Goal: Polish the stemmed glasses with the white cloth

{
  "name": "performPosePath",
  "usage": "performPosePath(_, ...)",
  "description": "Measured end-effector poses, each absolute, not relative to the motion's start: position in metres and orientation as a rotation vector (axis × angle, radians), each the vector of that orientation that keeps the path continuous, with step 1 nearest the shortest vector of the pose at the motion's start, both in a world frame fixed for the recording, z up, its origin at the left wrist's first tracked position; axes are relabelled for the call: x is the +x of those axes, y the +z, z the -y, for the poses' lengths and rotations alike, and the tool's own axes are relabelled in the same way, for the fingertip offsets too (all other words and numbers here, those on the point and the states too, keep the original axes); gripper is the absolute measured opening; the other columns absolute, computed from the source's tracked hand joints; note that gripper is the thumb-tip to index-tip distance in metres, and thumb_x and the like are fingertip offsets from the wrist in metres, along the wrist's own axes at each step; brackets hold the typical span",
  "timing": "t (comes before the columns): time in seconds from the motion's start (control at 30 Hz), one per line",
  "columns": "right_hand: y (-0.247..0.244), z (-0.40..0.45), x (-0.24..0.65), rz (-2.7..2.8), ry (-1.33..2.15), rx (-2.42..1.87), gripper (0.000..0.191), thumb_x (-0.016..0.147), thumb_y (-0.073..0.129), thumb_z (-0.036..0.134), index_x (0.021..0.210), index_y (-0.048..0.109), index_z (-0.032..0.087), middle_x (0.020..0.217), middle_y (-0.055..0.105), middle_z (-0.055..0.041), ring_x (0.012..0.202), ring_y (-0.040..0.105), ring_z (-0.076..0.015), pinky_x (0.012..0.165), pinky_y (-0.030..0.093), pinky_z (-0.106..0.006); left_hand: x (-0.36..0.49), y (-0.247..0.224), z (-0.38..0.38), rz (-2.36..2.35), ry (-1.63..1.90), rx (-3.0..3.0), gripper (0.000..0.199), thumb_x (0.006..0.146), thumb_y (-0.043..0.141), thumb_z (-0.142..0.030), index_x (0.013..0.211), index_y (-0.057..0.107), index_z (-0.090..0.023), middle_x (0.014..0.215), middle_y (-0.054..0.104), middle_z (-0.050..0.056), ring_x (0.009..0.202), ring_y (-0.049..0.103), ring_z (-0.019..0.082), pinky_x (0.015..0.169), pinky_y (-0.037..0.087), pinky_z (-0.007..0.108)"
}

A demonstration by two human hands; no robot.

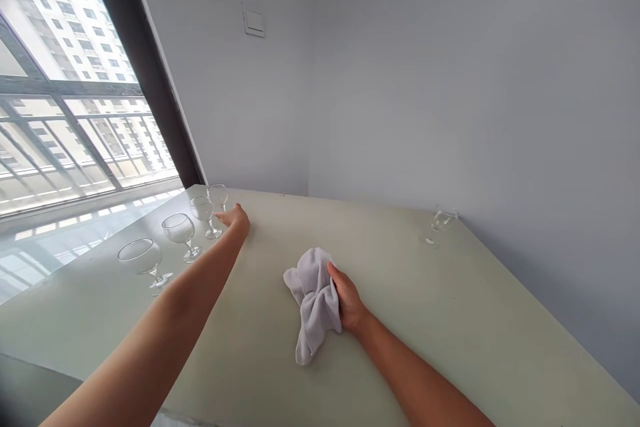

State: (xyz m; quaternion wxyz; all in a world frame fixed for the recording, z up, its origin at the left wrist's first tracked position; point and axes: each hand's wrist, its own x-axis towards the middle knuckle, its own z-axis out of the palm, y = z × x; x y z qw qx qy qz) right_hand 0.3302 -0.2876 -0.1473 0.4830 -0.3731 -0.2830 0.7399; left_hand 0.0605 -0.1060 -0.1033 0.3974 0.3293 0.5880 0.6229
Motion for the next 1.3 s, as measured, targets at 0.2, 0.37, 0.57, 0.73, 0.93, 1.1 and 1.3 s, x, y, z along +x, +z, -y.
performPosePath(0.2,-0.144,0.283,0.330,0.562,1.882,-0.938,0.039,0.076,0.053,0.048,0.095,0.062,0.015,0.077,0.068,-0.0064,0.074,0.064,-0.0213,0.069,0.050,-0.031,0.041,-0.103,0.085,-2.075,1.525,0.585,0.041,0.086,0.045,-0.030,0.122,0.040,-0.012,0.130,0.037,0.019,0.118,0.039,0.031,0.090,0.037,0.050)
performPosePath(0.37,-0.139,0.283,0.328,0.629,1.827,-0.951,0.035,0.076,0.052,0.048,0.088,0.063,0.017,0.072,0.066,-0.0059,0.071,0.062,-0.0211,0.065,0.048,-0.031,0.049,-0.105,0.089,-2.118,1.377,0.900,0.031,0.085,0.048,-0.033,0.108,0.053,-0.013,0.104,0.056,0.008,0.090,0.056,0.017,0.077,0.047,0.036)
performPosePath(0.57,-0.138,0.269,0.345,0.825,1.264,-1.103,0.030,0.069,0.061,0.047,0.076,0.058,0.018,0.064,0.057,0.0003,0.060,0.054,-0.0159,0.056,0.042,-0.027,0.109,-0.107,0.146,-1.837,1.259,1.575,0.015,0.070,0.064,-0.029,0.080,0.063,-0.019,0.077,0.062,0.002,0.086,0.057,0.018,0.076,0.041,0.027)
performPosePath(0.73,-0.123,0.252,0.365,0.736,0.834,-1.225,0.029,0.065,0.061,0.034,0.090,0.052,0.021,0.080,0.055,0.0011,0.067,0.052,-0.0125,0.060,0.043,-0.024,0.145,-0.111,0.205,-1.555,1.052,2.205,0.010,0.079,0.052,-0.026,0.084,0.058,-0.020,0.083,0.063,0.001,0.076,0.056,0.014,0.065,0.039,0.024)
performPosePath(0.93,-0.092,0.271,0.352,1.186,0.738,-1.224,0.020,0.071,0.052,0.026,0.089,0.060,0.020,0.080,0.058,-0.0003,0.073,0.051,-0.0135,0.068,0.041,-0.025,0.161,-0.131,0.228,-1.642,0.841,2.594,0.015,0.087,0.040,-0.025,0.085,0.053,-0.019,0.076,0.061,0.003,0.067,0.055,0.016,0.058,0.035,0.026)
performPosePath(1.1,-0.088,0.291,0.333,1.507,1.177,-1.095,0.039,0.075,0.048,0.024,0.113,0.057,0.023,0.084,0.060,-0.0006,0.074,0.052,-0.0135,0.066,0.040,-0.024,0.155,-0.140,0.227,-1.615,0.885,2.819,0.015,0.088,0.039,-0.022,0.094,0.051,-0.017,0.078,0.062,0.004,0.071,0.057,0.017,0.065,0.037,0.029)
performPosePath(1.3,-0.103,0.287,0.339,1.400,1.702,-1.001,0.054,0.074,0.059,0.027,0.126,0.045,0.025,0.071,0.052,0.0021,0.057,0.045,-0.0094,0.051,0.037,-0.021,0.152,-0.141,0.236,-1.415,0.830,2.987,0.017,0.086,0.041,-0.018,0.099,0.051,-0.016,0.074,0.061,0.004,0.070,0.057,0.017,0.065,0.039,0.030)
